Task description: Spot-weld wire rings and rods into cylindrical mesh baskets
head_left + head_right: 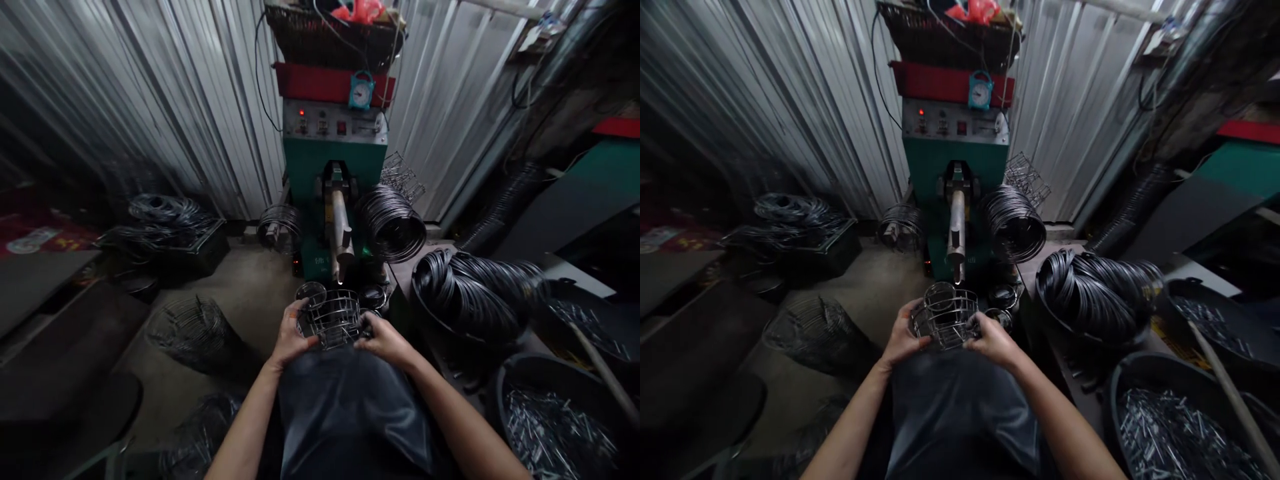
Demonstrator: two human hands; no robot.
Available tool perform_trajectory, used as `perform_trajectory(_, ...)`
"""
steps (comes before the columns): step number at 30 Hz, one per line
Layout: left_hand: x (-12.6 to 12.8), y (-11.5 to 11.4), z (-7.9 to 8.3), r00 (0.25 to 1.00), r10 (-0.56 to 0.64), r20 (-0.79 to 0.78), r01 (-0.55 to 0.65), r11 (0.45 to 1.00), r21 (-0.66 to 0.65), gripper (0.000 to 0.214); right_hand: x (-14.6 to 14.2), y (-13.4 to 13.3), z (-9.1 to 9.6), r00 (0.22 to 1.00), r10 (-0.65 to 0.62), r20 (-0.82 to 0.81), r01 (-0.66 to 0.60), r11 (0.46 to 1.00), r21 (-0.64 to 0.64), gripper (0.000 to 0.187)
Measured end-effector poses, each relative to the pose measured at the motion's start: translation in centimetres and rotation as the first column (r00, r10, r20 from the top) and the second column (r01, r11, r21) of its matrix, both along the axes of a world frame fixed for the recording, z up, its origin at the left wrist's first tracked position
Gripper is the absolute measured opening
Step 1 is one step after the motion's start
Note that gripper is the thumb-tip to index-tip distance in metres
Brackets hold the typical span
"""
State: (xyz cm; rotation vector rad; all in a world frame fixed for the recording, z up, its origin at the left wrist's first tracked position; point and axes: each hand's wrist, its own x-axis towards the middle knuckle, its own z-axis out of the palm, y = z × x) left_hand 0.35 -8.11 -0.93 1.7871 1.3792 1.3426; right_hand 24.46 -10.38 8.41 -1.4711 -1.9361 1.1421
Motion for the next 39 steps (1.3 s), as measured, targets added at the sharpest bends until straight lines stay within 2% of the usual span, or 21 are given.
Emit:
perform_trajectory(3,1.1,-1.4,1.8,0.971,0.011,-0.241,0.007,0.997,0.075,0.076,-1.5,1.2,0.8,0.990,-0.001,0.144,0.005,1.000,-0.023,0.029)
perform_trajectory(5,1.7,-1.9,2.6,0.947,0.003,-0.321,0.032,0.994,0.101,0.073,-2.3,1.6,0.5,0.977,-0.039,0.210,0.036,0.999,0.017,0.028)
perform_trajectory(8,2.1,-1.9,3.3,0.934,-0.016,-0.357,0.058,0.992,0.108,0.072,-3.0,1.3,-0.4,0.957,-0.140,0.252,0.105,0.983,0.147,0.020)
perform_trajectory(11,2.2,-1.6,3.2,0.939,-0.031,-0.342,0.060,0.995,0.076,0.074,-2.9,0.5,-0.9,0.966,-0.183,0.183,0.134,0.959,0.249,0.014)
perform_trajectory(14,2.0,-1.1,3.2,0.941,-0.048,-0.334,0.065,0.997,0.039,0.074,-1.7,0.6,-0.5,0.991,-0.085,0.104,0.061,0.974,0.218,0.017)
perform_trajectory(16,2.0,-0.9,3.3,0.936,-0.072,-0.344,0.089,0.995,0.033,0.073,-0.9,1.2,0.1,0.988,0.030,0.153,-0.053,0.988,0.148,0.024)
perform_trajectory(18,2.2,-0.7,3.4,0.927,-0.102,-0.362,0.124,0.991,0.039,0.072,-0.6,1.9,0.6,0.959,0.098,0.268,-0.134,0.984,0.119,0.027)
perform_trajectory(21,2.7,-0.5,3.6,0.918,-0.123,-0.377,0.151,0.987,0.046,0.074,-1.3,2.5,0.2,0.917,0.012,0.398,-0.096,0.977,0.192,0.022)
perform_trajectory(24,2.9,-0.2,3.5,0.928,-0.098,-0.358,0.122,0.991,0.047,0.076,-2.1,2.3,-1.4,0.928,-0.089,0.361,-0.015,0.962,0.274,0.018)
perform_trajectory(26,2.7,0.0,3.3,0.934,-0.084,-0.347,0.105,0.993,0.043,0.076,-2.0,2.1,-2.5,0.968,-0.031,0.249,-0.048,0.952,0.303,0.016)
perform_trajectory(29,2.2,0.2,3.0,0.939,-0.097,-0.330,0.113,0.993,0.029,0.076,-1.1,2.2,-3.1,0.982,0.159,0.101,-0.183,0.932,0.314,0.018)
perform_trajectory(32,1.9,0.5,2.7,0.949,-0.094,-0.300,0.098,0.995,-0.001,0.073,-0.4,2.7,-2.3,0.955,0.274,0.114,-0.296,0.903,0.311,0.023)
perform_trajectory(35,1.9,0.8,2.5,0.958,-0.082,-0.275,0.077,0.997,-0.026,0.072,-0.4,3.1,-1.8,0.942,0.279,0.184,-0.326,0.888,0.325,0.034)
perform_trajectory(39,2.0,1.3,2.2,0.962,-0.083,-0.260,0.077,0.996,-0.033,0.070,-0.9,3.5,-2.7,0.948,0.236,0.215,-0.303,0.878,0.372,0.020)
